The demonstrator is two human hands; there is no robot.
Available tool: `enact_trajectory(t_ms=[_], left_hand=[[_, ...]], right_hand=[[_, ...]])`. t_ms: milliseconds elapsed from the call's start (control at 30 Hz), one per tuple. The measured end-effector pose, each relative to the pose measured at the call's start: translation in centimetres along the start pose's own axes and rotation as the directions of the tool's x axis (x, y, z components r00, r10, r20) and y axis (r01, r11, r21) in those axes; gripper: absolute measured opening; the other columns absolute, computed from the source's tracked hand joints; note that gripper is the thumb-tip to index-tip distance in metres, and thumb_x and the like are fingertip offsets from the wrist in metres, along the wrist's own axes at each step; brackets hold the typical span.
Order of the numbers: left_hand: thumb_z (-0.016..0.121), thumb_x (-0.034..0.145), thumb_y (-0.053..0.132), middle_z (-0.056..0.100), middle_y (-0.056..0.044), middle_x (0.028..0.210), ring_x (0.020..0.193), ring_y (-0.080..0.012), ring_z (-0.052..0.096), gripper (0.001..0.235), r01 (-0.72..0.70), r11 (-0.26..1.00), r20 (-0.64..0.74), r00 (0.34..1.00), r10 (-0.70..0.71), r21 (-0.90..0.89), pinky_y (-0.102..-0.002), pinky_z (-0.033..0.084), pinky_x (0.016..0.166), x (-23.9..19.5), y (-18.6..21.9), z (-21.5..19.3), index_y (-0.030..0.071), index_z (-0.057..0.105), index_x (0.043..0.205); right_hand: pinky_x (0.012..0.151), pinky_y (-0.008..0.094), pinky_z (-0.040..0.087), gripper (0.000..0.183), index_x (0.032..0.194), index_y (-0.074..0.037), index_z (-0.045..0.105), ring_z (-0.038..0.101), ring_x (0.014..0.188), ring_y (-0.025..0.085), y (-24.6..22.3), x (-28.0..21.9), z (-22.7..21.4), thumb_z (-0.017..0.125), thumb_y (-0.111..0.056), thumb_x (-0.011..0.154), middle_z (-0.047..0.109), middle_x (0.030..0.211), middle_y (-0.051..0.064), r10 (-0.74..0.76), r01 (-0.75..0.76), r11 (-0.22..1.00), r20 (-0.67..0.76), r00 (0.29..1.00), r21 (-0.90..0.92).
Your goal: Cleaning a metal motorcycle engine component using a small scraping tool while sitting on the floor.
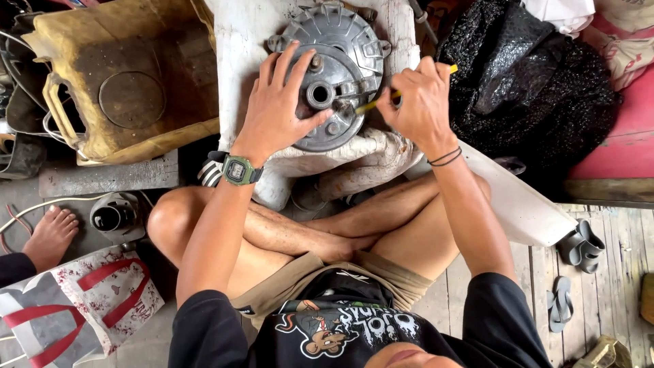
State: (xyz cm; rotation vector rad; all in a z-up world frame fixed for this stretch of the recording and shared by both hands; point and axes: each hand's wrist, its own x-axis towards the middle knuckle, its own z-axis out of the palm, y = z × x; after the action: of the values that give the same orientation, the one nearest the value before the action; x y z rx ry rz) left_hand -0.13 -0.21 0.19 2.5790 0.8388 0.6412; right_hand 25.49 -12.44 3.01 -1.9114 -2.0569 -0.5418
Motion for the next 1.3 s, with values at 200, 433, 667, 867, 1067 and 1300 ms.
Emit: enact_trajectory(t_ms=[200,433,667,867,1067,1300], left_hand=[[0.075,0.093,0.062,0.025,-0.013,0.163,0.145,-0.0428,0.031,0.09,-0.004,1.0,-0.002,1.0,0.004,0.009,-0.062,0.043,0.108,0.0,-0.1,0.3,0.018,0.032,0.159],[0.076,0.092,0.06,0.026,-0.013,0.162,0.144,-0.0429,0.032,0.09,-0.013,1.0,-0.015,1.0,0.013,0.012,-0.061,0.044,0.109,0.0,-0.1,0.1,0.017,0.033,0.158],[0.075,0.091,0.06,0.027,-0.014,0.163,0.144,-0.0448,0.031,0.091,0.001,1.0,-0.007,1.0,-0.001,0.019,-0.062,0.042,0.11,0.1,-0.2,0.3,0.018,0.031,0.158],[0.074,0.091,0.059,0.027,-0.014,0.162,0.144,-0.0454,0.032,0.088,0.007,1.0,-0.006,1.0,-0.007,0.003,-0.061,0.042,0.109,-0.1,-0.1,0.1,0.018,0.033,0.157],[0.073,0.091,0.061,0.026,-0.014,0.163,0.143,-0.0464,0.032,0.089,0.01,1.0,0.001,1.0,-0.01,-0.005,-0.061,0.043,0.107,-0.1,0.1,-0.1,0.018,0.032,0.157],[0.071,0.091,0.062,0.026,-0.012,0.163,0.143,-0.0463,0.033,0.089,0.01,1.0,-0.001,1.0,-0.01,0.006,-0.061,0.044,0.107,0.0,-0.2,0.3,0.019,0.031,0.158]], right_hand=[[0.086,0.032,0.032,0.026,0.071,-0.014,0.069,0.035,0.077,0.017,0.8,-0.2,1.4,0.063,-0.017,0.096,0.057,0.057,-0.003,-0.063,0.062,0.998,-0.045,0.997,-0.028],[0.088,0.036,0.033,0.028,0.071,-0.014,0.066,0.037,0.08,0.018,-1.1,-0.9,0.5,0.058,-0.026,0.095,0.062,0.067,0.001,-0.093,0.096,0.995,0.093,0.991,-0.029],[0.087,0.035,0.033,0.023,0.071,-0.014,0.065,0.036,0.079,0.019,-1.2,-0.2,0.0,0.061,-0.02,0.092,0.062,0.063,0.001,-0.053,0.054,0.998,0.033,0.998,-0.011],[0.087,0.036,0.035,0.021,0.074,-0.013,0.064,0.039,0.08,0.02,-0.8,0.2,-1.1,0.06,-0.021,0.093,0.062,0.068,0.001,-0.06,0.068,0.996,0.123,0.991,-0.061],[0.083,0.037,0.035,0.034,0.069,-0.015,0.065,0.037,0.077,0.019,-2.4,-0.8,-0.9,0.051,-0.026,0.098,0.059,0.064,0.002,-0.073,0.087,0.994,0.196,0.978,-0.067],[0.086,0.036,0.036,0.039,0.072,-0.017,0.063,0.035,0.073,0.018,-2.2,-0.3,-0.8,0.044,-0.028,0.104,0.061,0.063,0.003,0.035,-0.01,0.995,0.264,0.964,-0.097]])
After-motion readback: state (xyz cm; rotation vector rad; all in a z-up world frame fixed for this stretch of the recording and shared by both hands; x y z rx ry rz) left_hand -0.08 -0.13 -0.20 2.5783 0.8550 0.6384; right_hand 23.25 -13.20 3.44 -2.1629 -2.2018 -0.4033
